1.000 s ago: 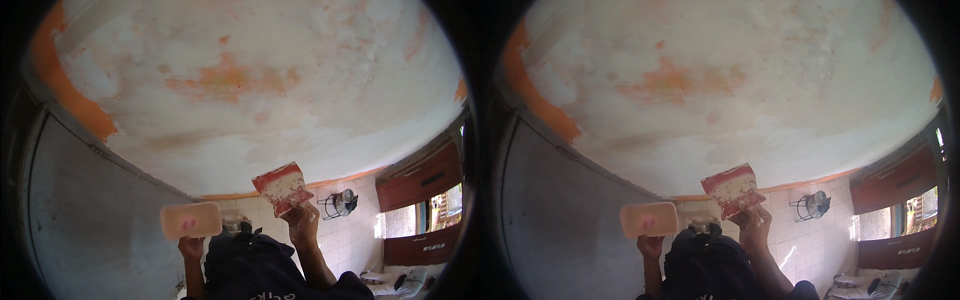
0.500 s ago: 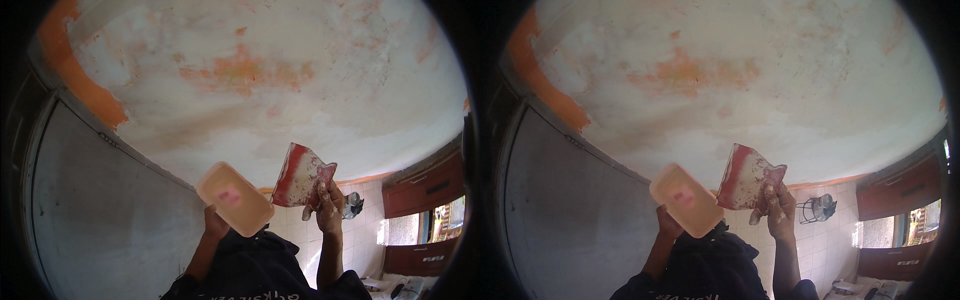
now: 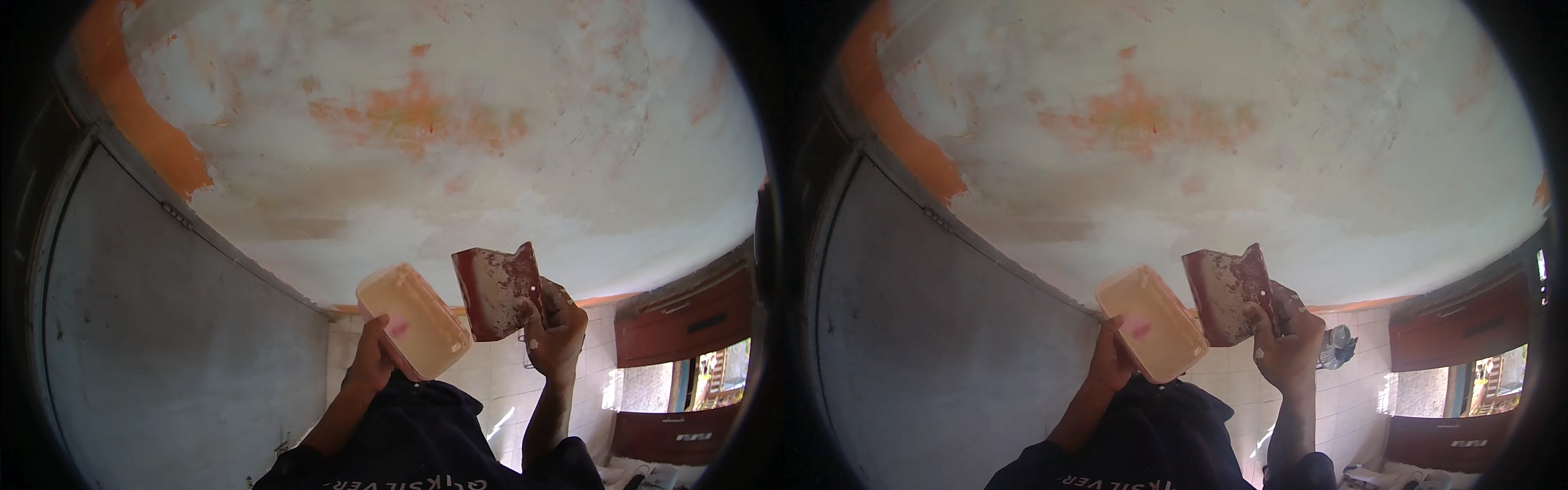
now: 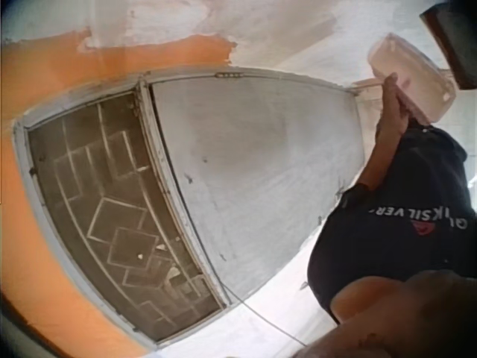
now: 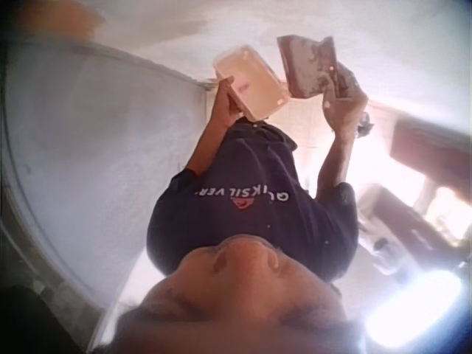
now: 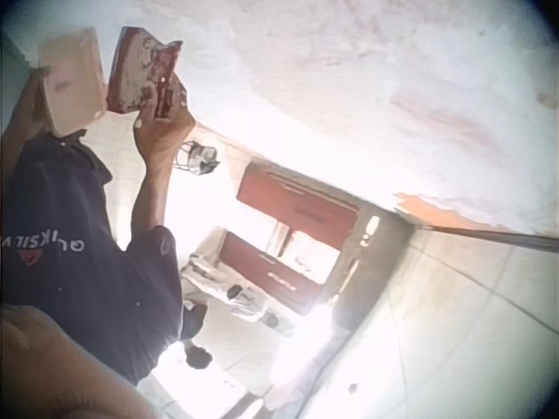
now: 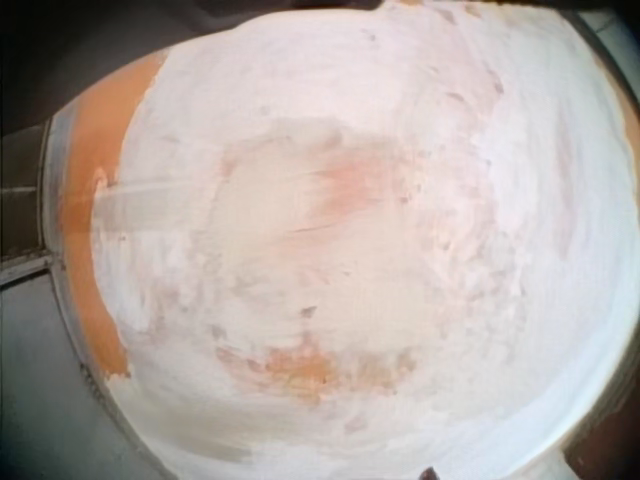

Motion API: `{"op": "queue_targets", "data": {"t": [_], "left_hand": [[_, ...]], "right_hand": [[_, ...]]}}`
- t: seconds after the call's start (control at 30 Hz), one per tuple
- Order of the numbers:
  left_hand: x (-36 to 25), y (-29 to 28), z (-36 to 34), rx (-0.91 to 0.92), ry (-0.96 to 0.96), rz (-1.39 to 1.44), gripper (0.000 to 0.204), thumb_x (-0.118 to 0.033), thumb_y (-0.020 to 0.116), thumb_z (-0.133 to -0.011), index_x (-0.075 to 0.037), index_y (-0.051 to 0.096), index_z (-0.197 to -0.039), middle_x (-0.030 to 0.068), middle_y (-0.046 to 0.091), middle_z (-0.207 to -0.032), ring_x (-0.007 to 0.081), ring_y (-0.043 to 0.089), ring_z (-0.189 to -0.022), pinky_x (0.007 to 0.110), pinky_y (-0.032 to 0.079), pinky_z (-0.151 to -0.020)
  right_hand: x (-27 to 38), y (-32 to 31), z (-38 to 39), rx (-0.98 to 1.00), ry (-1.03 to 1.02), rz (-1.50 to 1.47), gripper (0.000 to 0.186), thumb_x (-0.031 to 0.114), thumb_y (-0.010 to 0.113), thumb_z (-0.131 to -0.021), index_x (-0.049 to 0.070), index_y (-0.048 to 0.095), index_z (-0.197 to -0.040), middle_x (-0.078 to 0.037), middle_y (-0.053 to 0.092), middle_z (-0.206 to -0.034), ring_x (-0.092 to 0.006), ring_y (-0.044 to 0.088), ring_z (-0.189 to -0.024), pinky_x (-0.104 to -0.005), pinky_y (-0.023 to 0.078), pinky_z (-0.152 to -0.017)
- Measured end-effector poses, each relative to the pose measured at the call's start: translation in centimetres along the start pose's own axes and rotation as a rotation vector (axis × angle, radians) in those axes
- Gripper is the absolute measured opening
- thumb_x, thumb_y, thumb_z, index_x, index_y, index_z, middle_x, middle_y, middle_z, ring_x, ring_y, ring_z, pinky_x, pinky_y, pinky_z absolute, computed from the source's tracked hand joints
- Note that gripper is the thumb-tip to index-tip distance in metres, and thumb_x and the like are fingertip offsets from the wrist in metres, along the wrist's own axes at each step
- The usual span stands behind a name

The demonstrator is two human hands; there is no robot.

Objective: The person applies plaster to an orange and white wall using a spreader, repeatedly scooping plaster from a pink tray and smoothing it onto the surface.

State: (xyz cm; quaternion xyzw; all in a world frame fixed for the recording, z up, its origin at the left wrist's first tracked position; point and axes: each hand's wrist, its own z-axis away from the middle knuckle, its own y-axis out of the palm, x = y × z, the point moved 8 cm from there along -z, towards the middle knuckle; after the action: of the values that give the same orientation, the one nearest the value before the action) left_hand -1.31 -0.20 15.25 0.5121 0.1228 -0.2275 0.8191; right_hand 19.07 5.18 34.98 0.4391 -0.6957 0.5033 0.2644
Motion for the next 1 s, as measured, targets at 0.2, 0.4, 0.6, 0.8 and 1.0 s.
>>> {"op": "queue_targets", "data": {"t": [0.2,0.4,0.6,0.8,1.0], "left_hand": [[-0.8,0.1,0.4,-0.069,0.098,-0.009,0.054,-0.022,0.053,-0.082,-0.006,0.028,-0.127,0.0107,0.048,-0.111,0.0224,0.053,-0.101,0.033,0.05,-0.079],[-1.9,0.9,0.9,-0.099,0.221,-0.147,0.052,-0.015,0.053,-0.081,-0.004,0.028,-0.126,0.0117,0.046,-0.111,0.0193,0.052,-0.1,0.03,0.05,-0.076],[-2.7,0.8,1.0,-0.119,0.338,-0.323,0.053,-0.014,0.05,-0.081,-0.008,0.026,-0.128,0.0109,0.045,-0.109,0.0224,0.053,-0.102,0.033,0.055,-0.071],[-2.9,0.2,0.5,-0.087,0.372,-0.302,0.054,-0.013,0.051,-0.081,-0.008,0.026,-0.128,0.0103,0.044,-0.11,0.022,0.053,-0.101,0.034,0.055,-0.071],[-3.6,1.0,1.0,-0.067,0.363,-0.296,0.053,-0.015,0.055,-0.082,-0.004,0.027,-0.126,0.0107,0.044,-0.114,0.0179,0.051,-0.102,0.028,0.05,-0.077]], "right_hand": [[-1.4,3.0,1.9,0.155,0.174,-0.003,0.011,-0.006,0.054,-0.078,-0.007,0.047,-0.086,-0.012,0.061,-0.066,-0.0139,0.062,-0.053,-0.0233,0.048,-0.046],[-0.5,5.1,3.8,0.111,-0.19,0.383,0.015,0.004,0.061,-0.075,-0.003,0.05,-0.082,-0.009,0.053,-0.05,-0.0268,0.056,-0.042,-0.0346,0.044,-0.041],[-1.1,5.7,4.3,0.061,-0.254,0.276,0.016,-0.001,0.061,-0.072,0.0,0.046,-0.077,-0.011,0.054,-0.054,-0.0263,0.056,-0.044,-0.0336,0.042,-0.037],[-2.3,6.3,4.2,0.128,-0.34,0.254,0.044,-0.006,0.062,-0.069,-0.005,0.035,-0.104,-0.011,0.049,-0.057,-0.0213,0.052,-0.041,-0.0282,0.039,-0.037],[-1.8,6.4,4.1,0.024,-0.357,0.198,0.026,-0.003,0.062,-0.071,-0.001,0.039,-0.083,-0.011,0.053,-0.056,-0.0239,0.056,-0.044,-0.0304,0.042,-0.039]]}}
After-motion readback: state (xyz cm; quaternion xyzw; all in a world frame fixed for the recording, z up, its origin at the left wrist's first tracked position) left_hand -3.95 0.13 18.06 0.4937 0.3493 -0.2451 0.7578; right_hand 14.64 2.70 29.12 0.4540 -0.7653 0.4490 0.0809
